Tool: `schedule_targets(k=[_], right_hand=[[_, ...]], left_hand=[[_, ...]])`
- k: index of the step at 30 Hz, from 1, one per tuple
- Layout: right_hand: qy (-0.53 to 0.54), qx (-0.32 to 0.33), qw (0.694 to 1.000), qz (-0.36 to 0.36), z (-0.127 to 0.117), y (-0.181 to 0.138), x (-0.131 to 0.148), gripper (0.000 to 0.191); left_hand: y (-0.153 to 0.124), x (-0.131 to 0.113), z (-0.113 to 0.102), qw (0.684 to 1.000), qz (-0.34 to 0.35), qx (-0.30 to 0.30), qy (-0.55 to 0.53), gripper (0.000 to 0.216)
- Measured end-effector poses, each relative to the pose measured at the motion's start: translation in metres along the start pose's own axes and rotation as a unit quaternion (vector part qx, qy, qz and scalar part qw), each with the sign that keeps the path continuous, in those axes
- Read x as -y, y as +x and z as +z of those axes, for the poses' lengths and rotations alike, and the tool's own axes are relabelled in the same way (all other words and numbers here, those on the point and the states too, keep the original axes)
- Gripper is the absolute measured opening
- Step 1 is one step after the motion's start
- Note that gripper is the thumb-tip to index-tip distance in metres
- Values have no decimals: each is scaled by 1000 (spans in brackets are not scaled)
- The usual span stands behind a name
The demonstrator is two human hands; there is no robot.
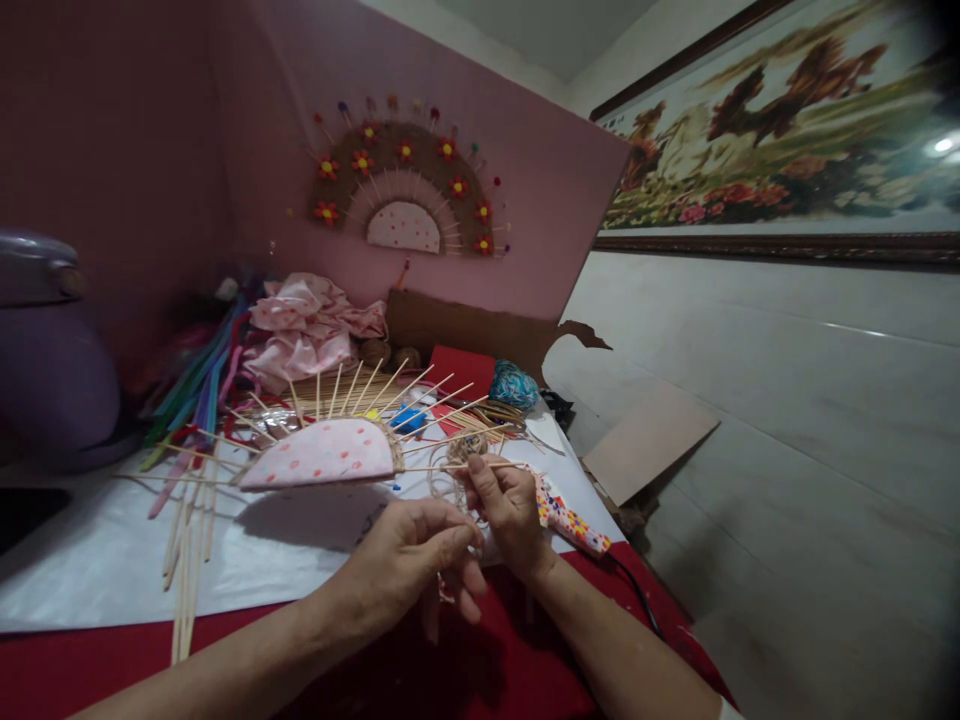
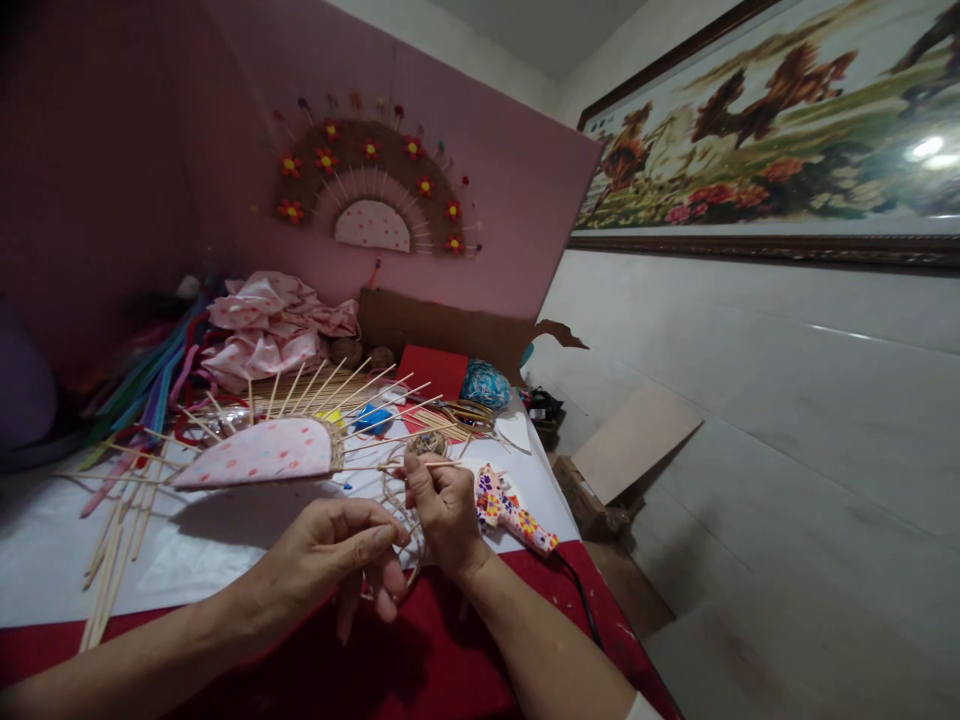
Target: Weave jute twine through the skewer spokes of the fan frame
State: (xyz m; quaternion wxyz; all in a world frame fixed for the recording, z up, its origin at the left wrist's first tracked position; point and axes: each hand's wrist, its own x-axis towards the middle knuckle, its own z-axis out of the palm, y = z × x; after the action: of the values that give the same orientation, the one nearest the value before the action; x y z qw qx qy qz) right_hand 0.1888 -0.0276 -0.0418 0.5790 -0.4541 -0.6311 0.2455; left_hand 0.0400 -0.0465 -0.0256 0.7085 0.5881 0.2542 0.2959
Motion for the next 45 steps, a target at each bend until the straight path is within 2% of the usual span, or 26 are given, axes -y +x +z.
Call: schedule_targets(k=[6,12,19,23,28,33,37,40,42,44,45], right_hand=[[3,2,1000,-4,0,0,1,44],[12,1,1000,-2,0,0,0,41],[12,2,1000,-4,0,0,0,43],[14,-1,1000,-8,0,0,0,40],[16,5,1000,-9,0,0,-2,45],[20,6,1000,0,0,0,-4,46],[19,2,1000,-4,1,0,-2,45],[15,3,1000,-6,1,0,0,45],[16,2,1000,-5,1,1,1,46],[16,2,1000,-4,0,1,1,46],[15,5,1000,-5,0,1,1,46]], left_hand=[[2,1,-5,998,-3,-2,-60,19],[3,3,-12,996,15,9,-93,21],[2,0,-7,997,31,8,-77,6],[1,-1,-4,998,10,31,-57,16],[-3,-2,-1,999,-14,42,-10,30],[-1,1,-4,1000,-14,5,6,46],[8,7,-11,997,8,-56,-42,29],[12,9,-13,989,18,-111,-91,43],[13,9,-14,985,11,-127,-117,39],[11,10,-14,986,3,-138,-90,28],[9,10,-14,988,13,-147,-42,29]])
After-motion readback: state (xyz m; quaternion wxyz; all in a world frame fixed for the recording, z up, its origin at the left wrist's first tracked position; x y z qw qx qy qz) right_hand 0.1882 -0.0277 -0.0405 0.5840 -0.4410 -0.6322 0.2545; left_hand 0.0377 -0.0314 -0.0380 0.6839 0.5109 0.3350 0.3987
